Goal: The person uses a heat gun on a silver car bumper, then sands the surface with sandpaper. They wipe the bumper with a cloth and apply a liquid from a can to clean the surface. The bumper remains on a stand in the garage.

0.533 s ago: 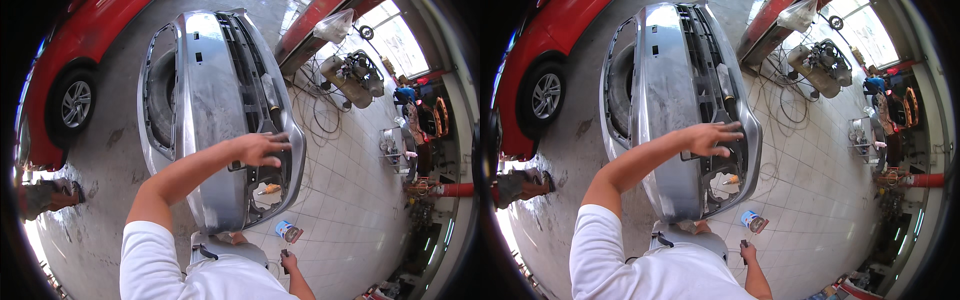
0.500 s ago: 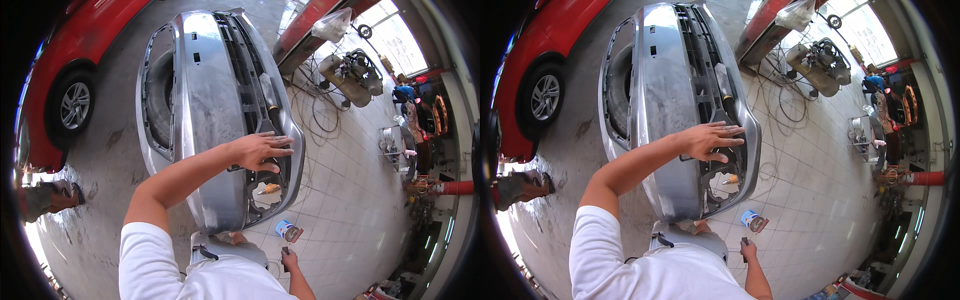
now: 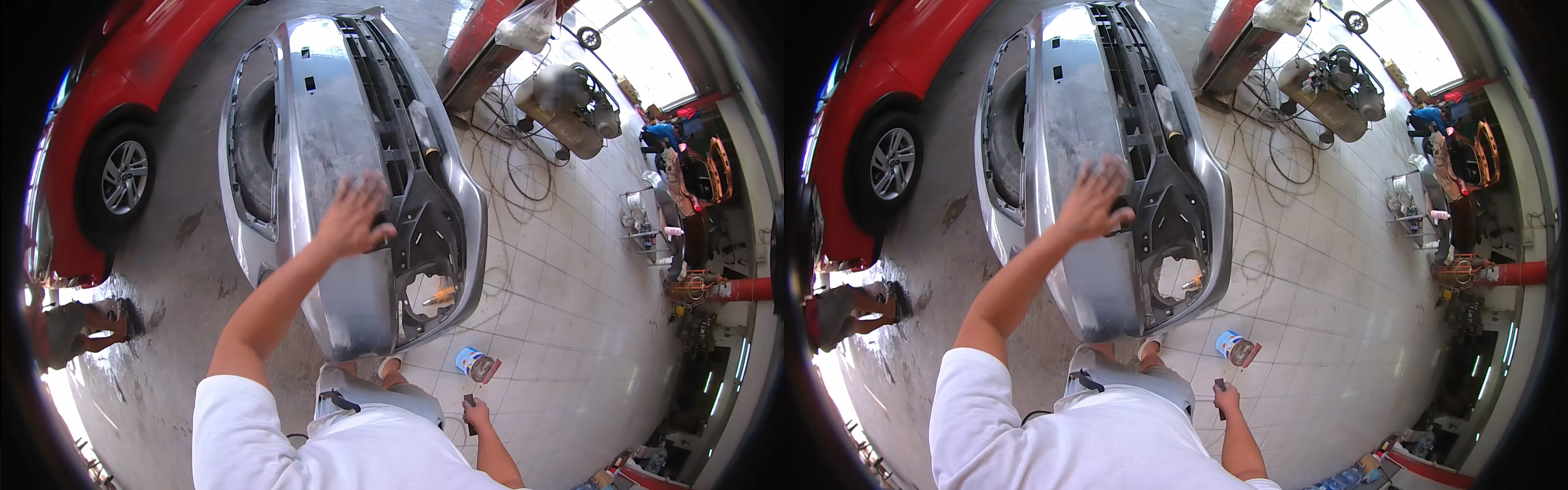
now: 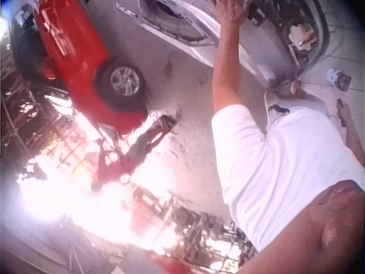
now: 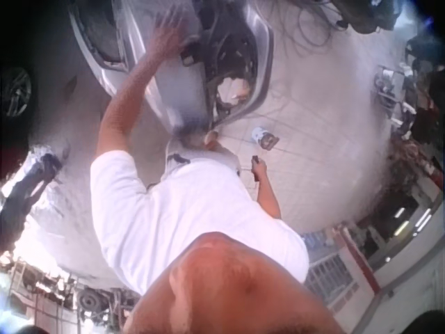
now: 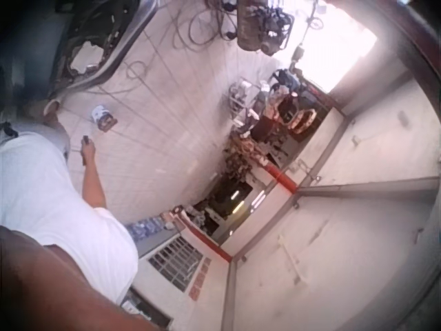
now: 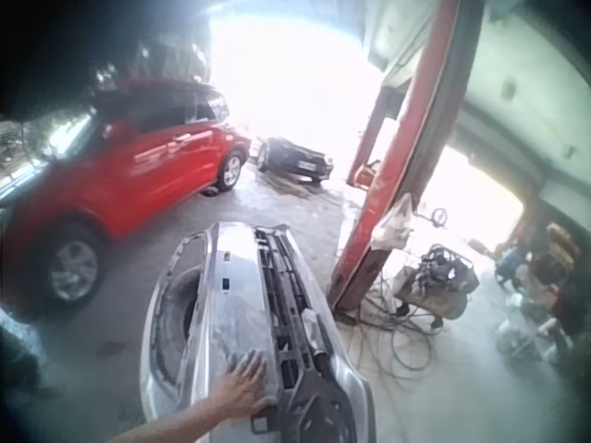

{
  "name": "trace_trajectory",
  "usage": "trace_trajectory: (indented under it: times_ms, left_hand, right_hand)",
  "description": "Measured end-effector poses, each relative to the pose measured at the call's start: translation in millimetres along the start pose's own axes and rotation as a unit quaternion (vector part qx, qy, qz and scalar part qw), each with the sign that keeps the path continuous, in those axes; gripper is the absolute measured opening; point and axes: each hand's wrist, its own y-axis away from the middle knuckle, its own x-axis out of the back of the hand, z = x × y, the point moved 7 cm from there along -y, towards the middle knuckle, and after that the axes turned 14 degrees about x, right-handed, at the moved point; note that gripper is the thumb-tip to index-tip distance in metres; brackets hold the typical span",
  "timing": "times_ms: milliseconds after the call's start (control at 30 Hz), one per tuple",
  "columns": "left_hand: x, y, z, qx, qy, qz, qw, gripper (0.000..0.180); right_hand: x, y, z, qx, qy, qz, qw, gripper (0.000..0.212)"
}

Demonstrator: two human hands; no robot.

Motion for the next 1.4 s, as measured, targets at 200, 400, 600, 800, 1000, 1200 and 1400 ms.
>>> trace_trajectory:
  times_ms: [200, 400, 600, 800, 1000, 1200, 1400]
  left_hand:
    - [-0.4, 73.8, 2.1, 0.063, 0.071, 0.048, 0.994, 0.088]
    - [7.6, -10.6, -70.5, 0.211, -0.003, 0.086, 0.974, 0.090]
    - [4.6, -15.8, -74.3, 0.296, 0.016, 0.091, 0.951, 0.093]
    - [-3.4, 27.8, -54.0, 0.260, 0.004, 0.122, 0.958, 0.098]
    - [-11.7, 77.4, -30.6, 0.239, 0.018, 0.150, 0.959, 0.095]
    - [-15.5, 91.7, -23.6, 0.230, 0.013, 0.137, 0.963, 0.094]
    - [-1.3, 17.2, -64.0, 0.270, 0.008, 0.125, 0.955, 0.096]
  right_hand:
    - [23.9, -40.8, -36.8, 0.064, -0.049, 0.031, 0.996, 0.023]
    - [4.0, -74.3, -21.9, 0.125, -0.060, -0.003, 0.990, 0.040]
    - [13.6, -43.9, -24.7, 0.086, -0.066, -0.022, 0.994, 0.041]
    - [33.8, -47.7, -29.1, 0.072, -0.069, -0.051, 0.994, 0.030]
    - [39.5, -71.8, -58.5, 0.117, -0.050, -0.049, 0.991, 0.024]
    - [30.7, -96.6, -58.3, 0.138, -0.042, -0.083, 0.986, 0.021]
    - [38.3, -74.9, -64.6, 0.106, -0.009, -0.089, 0.990, 0.033]
